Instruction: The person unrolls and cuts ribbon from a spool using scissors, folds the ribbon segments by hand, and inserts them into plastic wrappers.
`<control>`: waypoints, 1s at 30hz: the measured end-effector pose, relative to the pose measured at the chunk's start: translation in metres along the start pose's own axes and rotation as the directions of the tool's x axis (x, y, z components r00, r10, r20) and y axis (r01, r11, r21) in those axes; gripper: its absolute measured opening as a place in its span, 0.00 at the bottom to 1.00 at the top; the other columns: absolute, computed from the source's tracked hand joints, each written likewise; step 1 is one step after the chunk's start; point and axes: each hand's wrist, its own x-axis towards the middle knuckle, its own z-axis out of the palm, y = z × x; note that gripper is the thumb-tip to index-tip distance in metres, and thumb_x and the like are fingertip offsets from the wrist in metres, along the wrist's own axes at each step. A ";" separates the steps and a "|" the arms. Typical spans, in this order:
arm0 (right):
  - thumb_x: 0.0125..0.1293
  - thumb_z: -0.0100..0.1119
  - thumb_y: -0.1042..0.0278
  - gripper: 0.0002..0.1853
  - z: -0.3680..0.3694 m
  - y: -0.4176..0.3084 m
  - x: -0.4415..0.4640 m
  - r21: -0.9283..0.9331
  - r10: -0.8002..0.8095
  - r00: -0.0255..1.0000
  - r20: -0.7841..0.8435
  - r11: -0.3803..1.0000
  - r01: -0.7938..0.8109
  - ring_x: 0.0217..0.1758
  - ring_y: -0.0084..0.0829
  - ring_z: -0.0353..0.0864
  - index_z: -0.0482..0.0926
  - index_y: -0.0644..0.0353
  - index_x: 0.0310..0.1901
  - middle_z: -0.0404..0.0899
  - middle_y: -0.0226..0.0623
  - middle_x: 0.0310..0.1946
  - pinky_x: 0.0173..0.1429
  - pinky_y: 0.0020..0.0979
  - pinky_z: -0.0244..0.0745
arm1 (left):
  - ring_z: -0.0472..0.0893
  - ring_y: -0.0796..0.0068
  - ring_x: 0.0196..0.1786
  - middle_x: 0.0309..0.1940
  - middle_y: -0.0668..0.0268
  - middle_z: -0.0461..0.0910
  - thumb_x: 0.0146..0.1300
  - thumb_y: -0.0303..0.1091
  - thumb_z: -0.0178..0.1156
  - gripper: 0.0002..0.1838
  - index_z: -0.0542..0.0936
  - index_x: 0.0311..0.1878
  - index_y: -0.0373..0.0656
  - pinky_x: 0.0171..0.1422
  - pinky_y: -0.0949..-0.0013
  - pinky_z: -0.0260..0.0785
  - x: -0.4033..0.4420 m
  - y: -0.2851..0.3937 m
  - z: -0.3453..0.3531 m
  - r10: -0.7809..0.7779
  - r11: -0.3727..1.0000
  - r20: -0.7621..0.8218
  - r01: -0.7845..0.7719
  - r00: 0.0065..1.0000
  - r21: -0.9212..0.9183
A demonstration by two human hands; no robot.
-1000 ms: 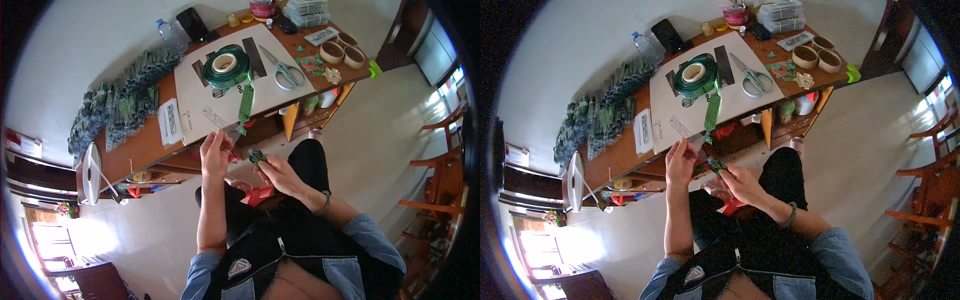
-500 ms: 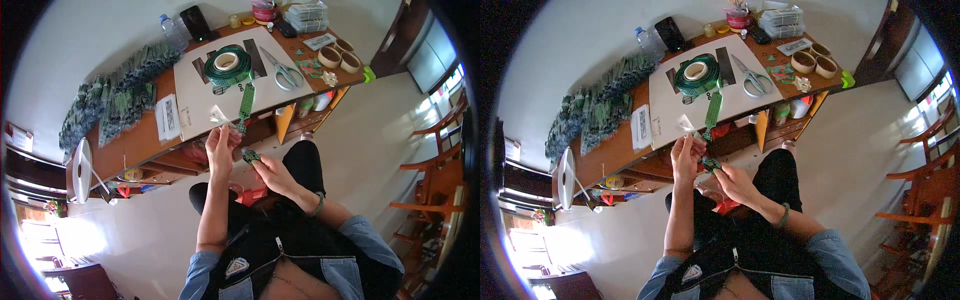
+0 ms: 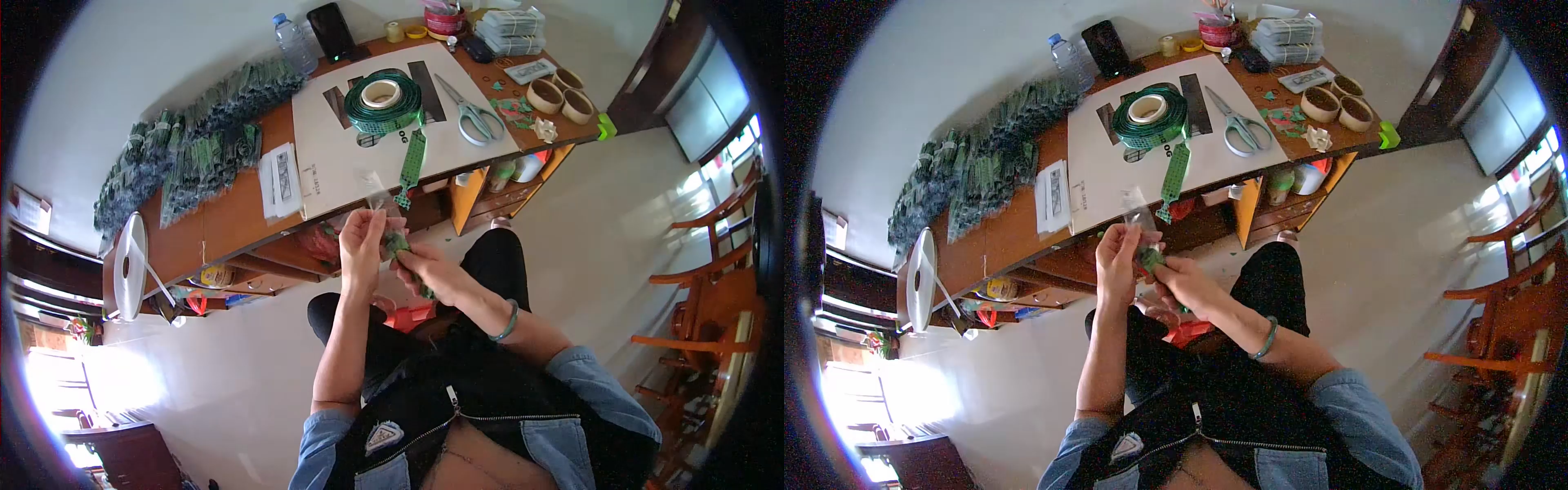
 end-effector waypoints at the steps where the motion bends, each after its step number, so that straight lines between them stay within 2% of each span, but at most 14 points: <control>1: 0.68 0.45 0.62 0.12 -0.002 -0.003 0.000 0.071 0.018 1.000 -0.021 0.997 -0.016 0.20 0.17 0.67 0.73 0.60 0.33 0.69 0.26 0.20 0.22 0.20 0.61 | 0.79 0.76 0.33 0.29 0.62 0.79 0.65 0.33 0.52 0.09 0.71 0.32 0.38 0.40 0.75 0.74 0.000 -0.001 -0.001 0.000 1.000 -0.001 0.000 1.000 -0.001; 3: 0.68 0.46 0.62 0.12 -0.005 -0.006 0.001 0.214 0.060 0.996 -0.059 0.976 -0.046 0.20 0.17 0.67 0.73 0.60 0.33 0.69 0.26 0.20 0.22 0.20 0.61 | 0.80 0.76 0.34 0.29 0.62 0.79 0.65 0.33 0.53 0.08 0.71 0.32 0.38 0.38 0.75 0.73 0.003 -0.008 -0.008 0.044 0.999 -0.011 -0.044 0.999 -0.004; 5: 0.68 0.46 0.61 0.12 -0.006 -0.003 0.001 0.212 0.055 0.996 -0.064 0.976 -0.040 0.20 0.17 0.67 0.73 0.60 0.33 0.69 0.26 0.20 0.22 0.19 0.61 | 0.80 0.75 0.34 0.29 0.61 0.79 0.65 0.32 0.53 0.08 0.71 0.32 0.38 0.37 0.75 0.73 0.005 -0.015 -0.010 0.066 0.998 -0.015 -0.066 0.998 -0.006; 8: 0.68 0.46 0.61 0.12 -0.008 0.001 0.002 0.207 0.039 0.997 -0.072 0.978 -0.023 0.20 0.17 0.67 0.73 0.60 0.32 0.69 0.25 0.21 0.22 0.19 0.62 | 0.80 0.77 0.33 0.29 0.62 0.79 0.65 0.31 0.52 0.08 0.72 0.33 0.37 0.37 0.76 0.73 0.005 -0.018 -0.005 0.176 0.981 -0.053 -0.171 0.983 0.092; 11: 0.68 0.46 0.59 0.14 -0.015 0.003 -0.001 0.056 0.018 0.999 -0.036 0.998 -0.016 0.20 0.17 0.67 0.73 0.60 0.31 0.69 0.25 0.20 0.21 0.19 0.62 | 0.79 0.79 0.32 0.28 0.64 0.78 0.65 0.32 0.53 0.08 0.72 0.33 0.37 0.37 0.77 0.73 -0.001 -0.009 -0.006 0.145 0.989 -0.068 -0.142 0.987 0.037; 13: 0.68 0.46 0.58 0.15 -0.017 0.008 0.002 0.047 0.000 0.998 -0.065 0.999 0.003 0.20 0.17 0.67 0.73 0.60 0.31 0.69 0.25 0.19 0.21 0.19 0.61 | 0.78 0.80 0.32 0.28 0.64 0.78 0.65 0.32 0.53 0.08 0.72 0.32 0.37 0.37 0.77 0.73 -0.004 -0.004 -0.005 0.121 0.993 -0.069 -0.121 0.990 0.011; 16: 0.68 0.45 0.56 0.16 -0.018 0.011 0.007 0.014 -0.044 0.993 -0.108 0.999 0.045 0.19 0.16 0.66 0.73 0.60 0.30 0.68 0.25 0.19 0.20 0.19 0.59 | 0.75 0.84 0.29 0.27 0.67 0.77 0.64 0.33 0.54 0.09 0.73 0.32 0.37 0.35 0.80 0.70 -0.004 -0.001 -0.003 0.186 0.964 -0.025 -0.178 0.982 0.197; 20: 0.69 0.44 0.54 0.18 -0.012 0.004 0.001 -0.030 -0.057 0.994 -0.095 0.998 0.054 0.18 0.16 0.65 0.73 0.60 0.30 0.67 0.25 0.17 0.20 0.19 0.58 | 0.72 0.87 0.26 0.27 0.69 0.77 0.64 0.34 0.55 0.09 0.74 0.32 0.38 0.31 0.81 0.66 -0.003 -0.009 -0.005 0.180 0.958 -0.049 -0.164 0.982 0.234; 23: 0.70 0.42 0.58 0.18 -0.008 0.002 0.001 -0.129 -0.093 0.990 -0.108 0.989 0.079 0.15 0.17 0.63 0.72 0.60 0.27 0.66 0.26 0.14 0.17 0.22 0.57 | 0.72 0.87 0.27 0.27 0.69 0.77 0.64 0.33 0.55 0.09 0.74 0.32 0.38 0.31 0.81 0.64 -0.007 -0.011 -0.003 0.160 0.963 -0.034 -0.148 0.987 0.223; 24: 0.70 0.42 0.58 0.18 -0.008 0.001 0.002 -0.128 -0.093 0.990 -0.109 0.989 0.079 0.15 0.17 0.63 0.72 0.60 0.27 0.66 0.26 0.14 0.17 0.22 0.57 | 0.71 0.87 0.27 0.28 0.69 0.77 0.64 0.33 0.55 0.08 0.74 0.32 0.38 0.31 0.82 0.64 -0.008 -0.012 -0.003 0.150 0.966 -0.028 -0.140 0.988 0.217; 27: 0.69 0.43 0.57 0.18 -0.011 -0.005 0.004 0.091 -0.088 0.988 -0.129 0.991 0.100 0.15 0.18 0.63 0.71 0.60 0.26 0.66 0.27 0.14 0.18 0.22 0.58 | 0.69 0.89 0.26 0.27 0.73 0.76 0.63 0.33 0.55 0.08 0.75 0.34 0.37 0.29 0.84 0.60 -0.011 -0.014 0.002 0.163 0.963 -0.032 -0.152 0.986 0.222; 29: 0.69 0.43 0.58 0.16 -0.012 -0.003 0.002 0.058 -0.086 0.989 -0.122 0.994 0.093 0.16 0.17 0.63 0.71 0.60 0.29 0.66 0.26 0.15 0.19 0.21 0.58 | 0.67 0.90 0.26 0.27 0.74 0.75 0.63 0.33 0.56 0.07 0.75 0.35 0.37 0.28 0.85 0.58 -0.012 -0.011 0.006 0.172 0.961 -0.027 -0.162 0.985 0.225; 30: 0.69 0.43 0.58 0.15 -0.012 -0.002 0.001 0.023 -0.078 0.991 -0.112 0.996 0.081 0.16 0.17 0.63 0.71 0.60 0.32 0.66 0.26 0.16 0.20 0.20 0.58 | 0.67 0.90 0.25 0.27 0.74 0.75 0.63 0.33 0.56 0.08 0.76 0.37 0.37 0.28 0.84 0.58 -0.014 -0.009 0.006 0.108 0.983 -0.008 -0.106 0.994 0.149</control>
